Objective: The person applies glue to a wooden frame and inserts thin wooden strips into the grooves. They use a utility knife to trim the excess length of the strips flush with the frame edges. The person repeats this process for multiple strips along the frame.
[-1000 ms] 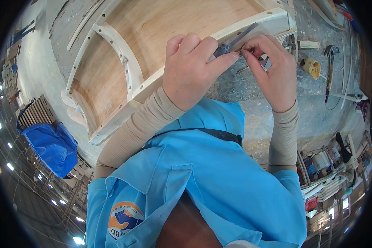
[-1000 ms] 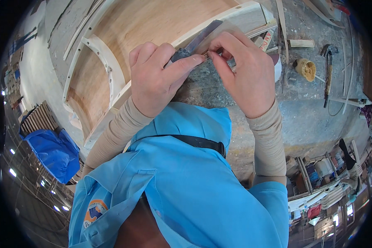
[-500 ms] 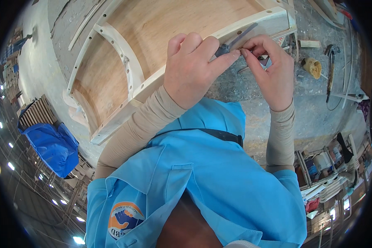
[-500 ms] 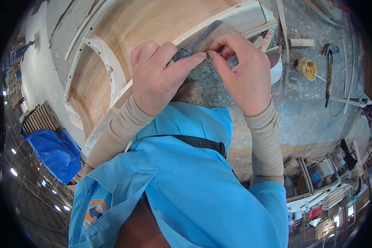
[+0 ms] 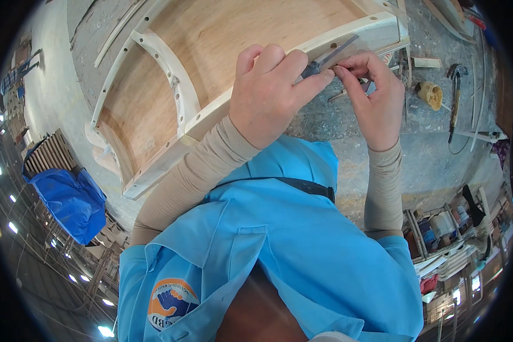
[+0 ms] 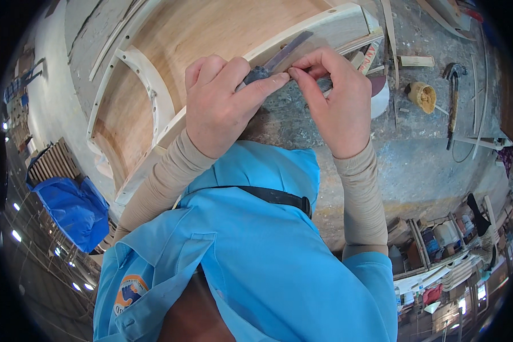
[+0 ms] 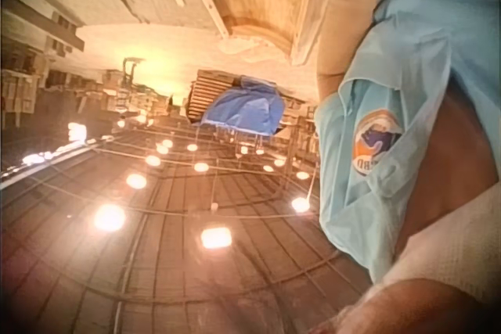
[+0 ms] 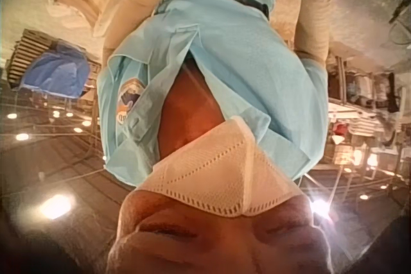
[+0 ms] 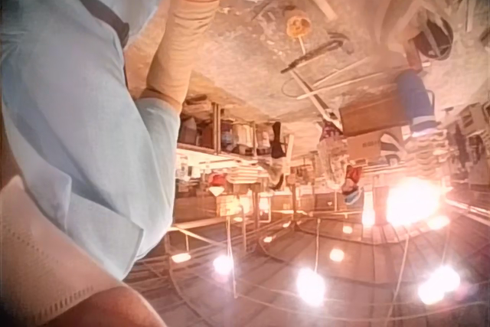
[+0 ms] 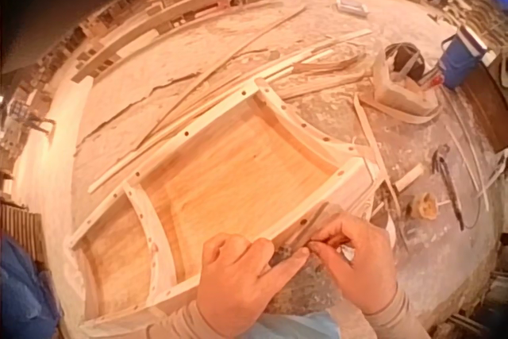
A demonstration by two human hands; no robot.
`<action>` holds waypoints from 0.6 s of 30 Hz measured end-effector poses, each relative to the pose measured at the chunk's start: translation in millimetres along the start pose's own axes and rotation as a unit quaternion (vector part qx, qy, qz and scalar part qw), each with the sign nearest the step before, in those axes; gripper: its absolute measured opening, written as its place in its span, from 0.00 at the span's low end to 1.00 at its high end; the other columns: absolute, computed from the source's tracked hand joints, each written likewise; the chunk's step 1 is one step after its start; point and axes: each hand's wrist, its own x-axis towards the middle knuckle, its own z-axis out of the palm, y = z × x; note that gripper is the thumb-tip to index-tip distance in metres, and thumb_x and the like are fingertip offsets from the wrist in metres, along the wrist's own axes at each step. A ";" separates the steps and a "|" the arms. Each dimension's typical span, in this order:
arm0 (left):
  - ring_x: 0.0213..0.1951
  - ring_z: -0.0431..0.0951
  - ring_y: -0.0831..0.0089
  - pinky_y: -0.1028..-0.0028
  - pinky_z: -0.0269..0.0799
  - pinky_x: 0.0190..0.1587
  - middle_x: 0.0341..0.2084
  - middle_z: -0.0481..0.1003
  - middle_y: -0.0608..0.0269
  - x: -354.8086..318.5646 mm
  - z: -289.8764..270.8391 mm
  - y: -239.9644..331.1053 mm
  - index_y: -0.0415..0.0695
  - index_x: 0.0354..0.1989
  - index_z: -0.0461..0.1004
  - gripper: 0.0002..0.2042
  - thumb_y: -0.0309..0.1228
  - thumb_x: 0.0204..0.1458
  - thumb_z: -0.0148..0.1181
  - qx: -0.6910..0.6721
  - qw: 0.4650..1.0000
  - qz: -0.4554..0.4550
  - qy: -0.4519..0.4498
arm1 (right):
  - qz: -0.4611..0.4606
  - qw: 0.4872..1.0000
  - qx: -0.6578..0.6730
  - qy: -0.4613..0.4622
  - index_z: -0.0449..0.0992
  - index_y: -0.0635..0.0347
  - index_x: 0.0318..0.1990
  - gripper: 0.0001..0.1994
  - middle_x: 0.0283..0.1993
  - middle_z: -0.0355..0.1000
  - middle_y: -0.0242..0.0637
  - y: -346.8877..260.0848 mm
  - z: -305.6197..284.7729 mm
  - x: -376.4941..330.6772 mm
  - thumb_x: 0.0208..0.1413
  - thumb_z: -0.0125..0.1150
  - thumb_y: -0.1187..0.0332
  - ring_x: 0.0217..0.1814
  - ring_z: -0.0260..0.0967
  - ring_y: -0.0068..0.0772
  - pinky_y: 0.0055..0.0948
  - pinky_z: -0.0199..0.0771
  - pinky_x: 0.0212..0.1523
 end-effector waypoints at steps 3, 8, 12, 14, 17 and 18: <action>0.32 0.64 0.71 0.68 0.58 0.44 0.26 0.63 0.74 0.0 -0.9 0.6 0.65 0.41 0.83 0.18 0.30 0.40 0.65 0.003 1.000 0.003 0.000 | -0.007 1.000 0.004 0.005 0.77 0.64 0.35 0.04 0.30 0.77 0.36 2.1 0.2 -1.2 0.53 0.66 0.75 0.30 0.74 0.28 0.26 0.72 0.33; 0.32 0.64 0.71 0.69 0.59 0.43 0.26 0.63 0.74 0.0 1.1 -1.5 0.64 0.41 0.82 0.17 0.29 0.40 0.65 0.002 1.000 0.013 0.010 | 0.001 1.000 0.024 0.011 0.78 0.64 0.34 0.04 0.30 0.77 0.35 4.0 2.2 -1.9 0.53 0.66 0.75 0.31 0.74 0.27 0.26 0.72 0.34; 0.32 0.65 0.71 0.70 0.59 0.42 0.26 0.63 0.74 0.1 1.1 -2.4 0.64 0.41 0.82 0.17 0.30 0.40 0.66 -0.002 1.000 0.015 0.008 | 0.002 0.999 0.031 0.017 0.78 0.64 0.35 0.04 0.29 0.77 0.35 4.2 3.1 -2.7 0.53 0.66 0.75 0.31 0.74 0.26 0.25 0.72 0.35; 0.31 0.65 0.71 0.70 0.59 0.41 0.26 0.63 0.74 -0.2 1.1 -2.5 0.64 0.41 0.82 0.17 0.30 0.40 0.66 -0.005 1.000 0.014 0.007 | 0.000 0.999 0.032 0.017 0.78 0.64 0.35 0.04 0.29 0.77 0.35 4.1 3.1 -2.5 0.53 0.66 0.76 0.31 0.74 0.25 0.25 0.72 0.34; 0.31 0.64 0.71 0.70 0.59 0.40 0.25 0.63 0.74 0.3 0.6 -2.1 0.64 0.41 0.82 0.17 0.30 0.40 0.66 -0.007 1.000 0.011 0.005 | -0.001 0.999 0.034 0.019 0.78 0.64 0.35 0.04 0.29 0.77 0.35 4.5 3.7 -2.7 0.53 0.66 0.76 0.30 0.74 0.25 0.25 0.72 0.34; 0.31 0.64 0.71 0.70 0.59 0.39 0.25 0.63 0.74 0.7 0.0 -1.9 0.64 0.41 0.82 0.17 0.30 0.40 0.66 -0.007 1.000 0.011 0.005 | -0.001 0.999 0.035 0.020 0.78 0.64 0.35 0.04 0.29 0.77 0.35 4.7 3.8 -2.9 0.53 0.66 0.76 0.30 0.74 0.25 0.25 0.72 0.34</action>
